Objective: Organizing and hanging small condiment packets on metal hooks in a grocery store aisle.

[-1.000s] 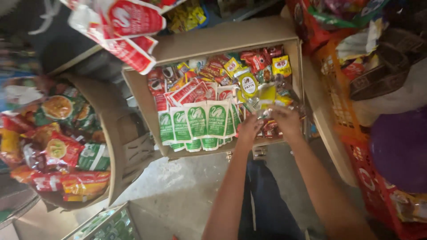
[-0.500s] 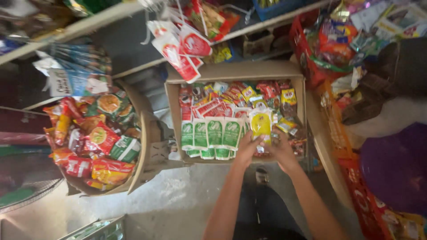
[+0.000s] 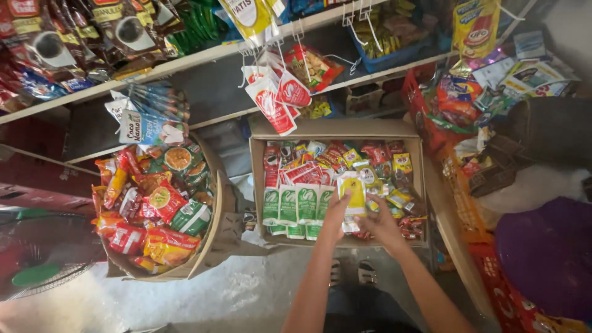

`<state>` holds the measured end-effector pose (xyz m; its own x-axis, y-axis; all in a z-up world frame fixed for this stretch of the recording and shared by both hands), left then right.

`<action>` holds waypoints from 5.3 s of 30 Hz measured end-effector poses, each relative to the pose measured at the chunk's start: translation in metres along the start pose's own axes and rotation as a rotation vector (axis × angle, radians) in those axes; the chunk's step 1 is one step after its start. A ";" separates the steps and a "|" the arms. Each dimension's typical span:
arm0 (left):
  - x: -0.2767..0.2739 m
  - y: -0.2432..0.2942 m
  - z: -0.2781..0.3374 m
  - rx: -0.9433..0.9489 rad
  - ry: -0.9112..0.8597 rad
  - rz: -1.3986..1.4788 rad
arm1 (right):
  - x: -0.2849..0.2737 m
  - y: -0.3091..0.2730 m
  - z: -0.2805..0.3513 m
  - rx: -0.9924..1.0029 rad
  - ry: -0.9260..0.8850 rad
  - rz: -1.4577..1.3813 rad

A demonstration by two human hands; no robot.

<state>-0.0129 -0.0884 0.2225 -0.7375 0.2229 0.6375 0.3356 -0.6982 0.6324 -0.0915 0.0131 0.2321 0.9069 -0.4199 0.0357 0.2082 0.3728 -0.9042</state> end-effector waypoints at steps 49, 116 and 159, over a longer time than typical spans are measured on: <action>0.182 0.439 0.103 1.047 -0.300 -0.225 | 0.171 -0.497 0.008 -1.234 -0.089 0.519; 0.171 0.456 0.045 0.896 -0.415 -0.139 | 0.177 -0.501 -0.042 -1.215 -0.028 0.524; 0.189 0.488 -0.014 1.181 0.179 -1.218 | 0.151 -0.506 -0.098 -1.202 0.092 0.506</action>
<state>0.0034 -0.3960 0.6452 -0.9012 0.0748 -0.4269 -0.2714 0.6705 0.6905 -0.0959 -0.3204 0.6536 0.7495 -0.5244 -0.4040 -0.6452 -0.4421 -0.6231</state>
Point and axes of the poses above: each hand's wrist, its own z-axis away from the middle knuckle, its own x-axis out of the palm, y = z × x, the point moved 10 cm from there along -z, towards the middle knuckle, and after that the axes turned 13 degrees about z, right-handed, at the moved point
